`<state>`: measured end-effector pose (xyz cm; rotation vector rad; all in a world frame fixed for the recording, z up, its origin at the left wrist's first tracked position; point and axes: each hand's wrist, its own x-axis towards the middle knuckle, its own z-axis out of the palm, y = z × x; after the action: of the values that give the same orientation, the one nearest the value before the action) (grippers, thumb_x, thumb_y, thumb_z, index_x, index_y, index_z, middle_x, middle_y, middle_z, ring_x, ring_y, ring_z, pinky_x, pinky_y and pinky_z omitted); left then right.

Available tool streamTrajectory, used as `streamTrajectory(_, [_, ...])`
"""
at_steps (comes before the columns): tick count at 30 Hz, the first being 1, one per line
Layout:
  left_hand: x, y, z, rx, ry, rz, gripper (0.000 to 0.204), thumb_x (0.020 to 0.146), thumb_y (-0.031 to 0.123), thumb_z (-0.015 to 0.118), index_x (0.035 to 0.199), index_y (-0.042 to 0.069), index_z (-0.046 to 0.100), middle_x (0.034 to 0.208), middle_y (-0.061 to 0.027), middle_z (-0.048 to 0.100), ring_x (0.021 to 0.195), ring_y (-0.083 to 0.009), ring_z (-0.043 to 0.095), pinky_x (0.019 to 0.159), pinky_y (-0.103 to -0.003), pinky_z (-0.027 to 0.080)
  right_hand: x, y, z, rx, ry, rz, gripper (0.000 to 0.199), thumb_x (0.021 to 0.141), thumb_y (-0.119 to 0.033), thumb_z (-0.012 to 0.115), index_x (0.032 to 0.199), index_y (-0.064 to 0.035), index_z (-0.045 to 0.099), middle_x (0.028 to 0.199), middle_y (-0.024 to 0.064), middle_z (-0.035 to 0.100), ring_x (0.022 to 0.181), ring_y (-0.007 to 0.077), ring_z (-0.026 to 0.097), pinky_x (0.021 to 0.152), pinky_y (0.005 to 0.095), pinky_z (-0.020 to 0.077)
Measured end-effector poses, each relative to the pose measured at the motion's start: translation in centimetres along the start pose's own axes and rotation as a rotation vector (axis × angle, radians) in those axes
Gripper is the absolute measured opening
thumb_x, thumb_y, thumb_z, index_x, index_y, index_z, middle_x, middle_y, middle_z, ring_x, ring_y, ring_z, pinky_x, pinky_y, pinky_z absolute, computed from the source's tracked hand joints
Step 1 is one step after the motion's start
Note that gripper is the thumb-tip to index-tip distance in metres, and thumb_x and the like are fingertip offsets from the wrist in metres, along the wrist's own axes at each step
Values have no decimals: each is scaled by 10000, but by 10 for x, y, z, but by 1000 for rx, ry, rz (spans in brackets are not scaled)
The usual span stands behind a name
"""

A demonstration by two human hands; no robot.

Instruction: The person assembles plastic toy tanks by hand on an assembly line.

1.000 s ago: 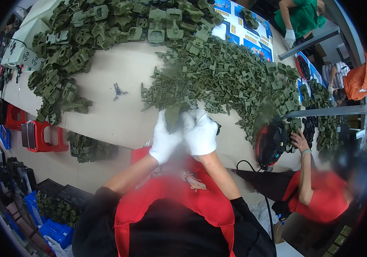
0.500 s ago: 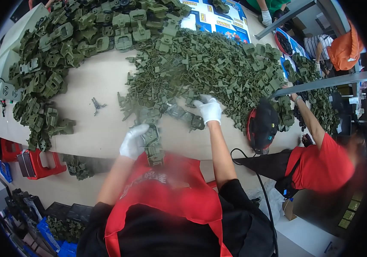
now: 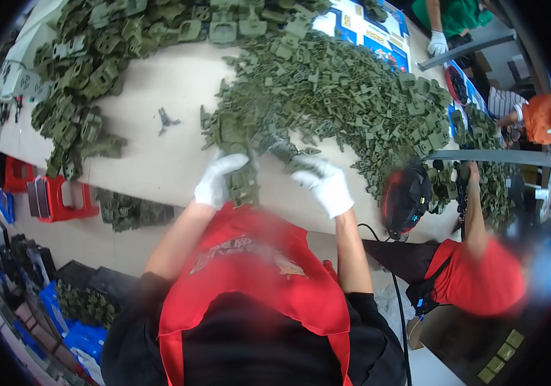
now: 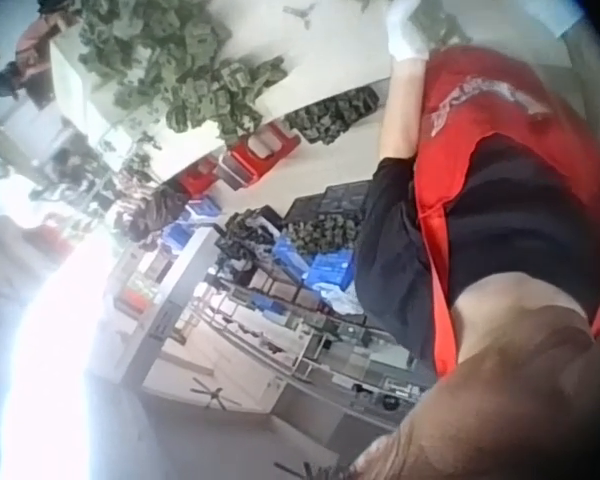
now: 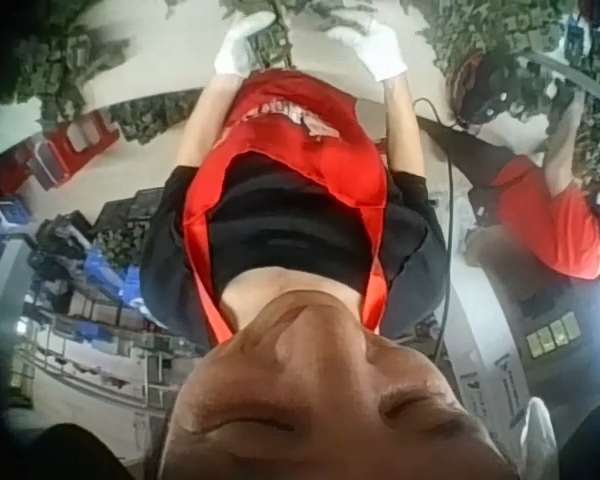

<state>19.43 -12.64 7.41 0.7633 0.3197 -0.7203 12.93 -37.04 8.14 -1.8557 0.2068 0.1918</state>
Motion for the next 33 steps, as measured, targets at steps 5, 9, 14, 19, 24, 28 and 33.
streamTrajectory(5, [-2, -11, 2, 9, 74, 95, 322, 786, 48, 625, 1101, 47, 556, 907, -108, 650, 801, -227, 650, 747, -350, 545, -26, -51, 49, -123, -126, 41, 351, 811, -186, 686, 1155, -118, 662, 1034, 139, 668, 895, 301, 661, 796, 383, 535])
streamTrajectory(9, [-12, -8, 1, 79, 143, 252, 314, 770, 7, 615, 1079, 46, 575, 914, -91, 650, 805, -209, 650, 737, -327, 535, -29, -45, 44, -709, -71, -593, 198, 838, -184, 639, 1030, -167, 685, 1006, 109, 663, 819, 328, 638, 716, 420, 535])
streamTrajectory(14, [-21, -10, 3, 115, 110, 361, 312, 773, -39, 602, 1079, 24, 593, 890, -68, 658, 800, -187, 650, 733, -309, 530, -23, -95, 51, -900, -180, -142, 243, 878, -329, 569, 882, -140, 720, 834, 146, 674, 753, 345, 650, 665, 425, 530])
streamTrajectory(19, [-25, -23, -5, 282, 153, 392, 281, 779, -35, 616, 1055, 20, 606, 923, -76, 677, 812, -174, 647, 754, -312, 534, -11, -96, 64, -952, -234, 21, 388, 885, -405, 523, 796, -68, 694, 779, 206, 657, 697, 387, 649, 668, 464, 530])
streamTrajectory(24, [-27, -17, -12, 272, 151, 405, 296, 778, -34, 622, 1070, 9, 607, 934, -84, 680, 844, -188, 657, 784, -325, 536, -12, -97, 80, -925, -122, 27, 376, 884, -342, 532, 750, -16, 664, 766, 207, 662, 704, 380, 656, 689, 456, 533])
streamTrajectory(28, [-29, -16, -9, 266, 146, 331, 243, 769, 0, 655, 1006, 36, 612, 911, -21, 628, 828, -120, 583, 740, -262, 474, -18, -90, 83, -934, -61, -51, 354, 888, -305, 534, 740, -5, 649, 719, 186, 654, 646, 348, 660, 608, 436, 537])
streamTrajectory(33, [-27, -25, -10, 369, 177, 431, 229, 783, 26, 664, 1007, 39, 622, 904, -6, 628, 801, -108, 572, 729, -259, 467, -23, -93, 93, -1074, -49, -184, 306, 878, -265, 542, 721, -10, 606, 645, 142, 625, 562, 283, 649, 493, 384, 519])
